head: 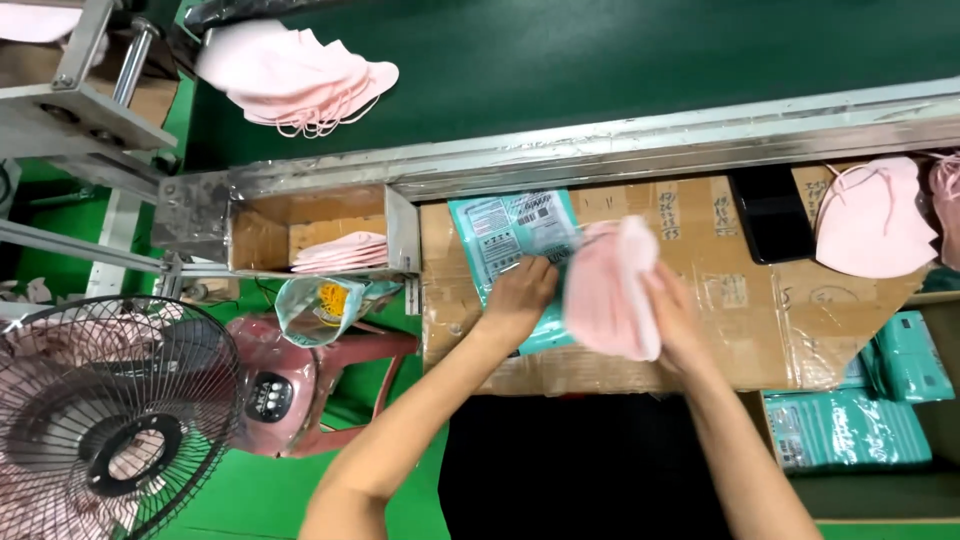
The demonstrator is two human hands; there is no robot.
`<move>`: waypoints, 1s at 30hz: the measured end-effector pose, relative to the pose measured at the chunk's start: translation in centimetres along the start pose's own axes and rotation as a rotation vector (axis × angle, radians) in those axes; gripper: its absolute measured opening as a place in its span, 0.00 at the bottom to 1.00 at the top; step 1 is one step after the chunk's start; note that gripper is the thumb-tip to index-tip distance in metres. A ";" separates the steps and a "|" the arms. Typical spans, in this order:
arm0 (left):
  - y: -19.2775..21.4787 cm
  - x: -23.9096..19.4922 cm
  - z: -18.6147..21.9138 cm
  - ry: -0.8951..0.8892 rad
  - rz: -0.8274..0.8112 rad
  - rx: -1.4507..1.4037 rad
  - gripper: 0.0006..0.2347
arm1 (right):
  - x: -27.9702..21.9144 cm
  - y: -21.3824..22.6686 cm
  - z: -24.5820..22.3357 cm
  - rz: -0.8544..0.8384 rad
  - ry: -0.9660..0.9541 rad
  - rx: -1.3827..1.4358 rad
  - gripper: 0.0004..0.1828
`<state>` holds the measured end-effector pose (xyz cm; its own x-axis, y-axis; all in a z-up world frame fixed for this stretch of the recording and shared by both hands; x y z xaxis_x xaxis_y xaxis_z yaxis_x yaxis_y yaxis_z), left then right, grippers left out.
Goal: Packing pink face masks into plastic pouches at a conveyor belt.
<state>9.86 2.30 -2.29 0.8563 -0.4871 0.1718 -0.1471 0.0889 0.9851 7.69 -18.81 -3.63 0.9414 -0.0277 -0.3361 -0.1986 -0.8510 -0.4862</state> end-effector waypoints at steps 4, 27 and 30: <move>0.6 -0.5 0.0 -0.007 0.156 -0.107 0.14 | 0.0 -3.7 0.1 -0.207 0.024 -0.031 0.20; 5.5 -1.5 0.5 0.033 0.204 -0.314 0.16 | -2.3 -3.6 2.2 0.076 -0.111 -0.194 0.22; 8.2 -3.0 0.8 0.092 0.472 -0.513 0.16 | -2.3 -5.0 -1.2 0.065 0.210 -0.312 0.25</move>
<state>5.64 3.78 5.22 0.8003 -0.2219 0.5570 -0.2804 0.6826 0.6748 6.81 -15.12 0.60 0.9714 -0.1657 -0.1701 -0.1973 -0.9618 -0.1898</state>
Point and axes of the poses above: each hand's wrist, its own x-axis towards the middle knuckle, its own y-axis out of the back of the hand, z = x × y, the point moved 6 cm from there along x, towards the middle knuckle, and after that the axes turned 10 degrees about x, right-handed, at the moved point
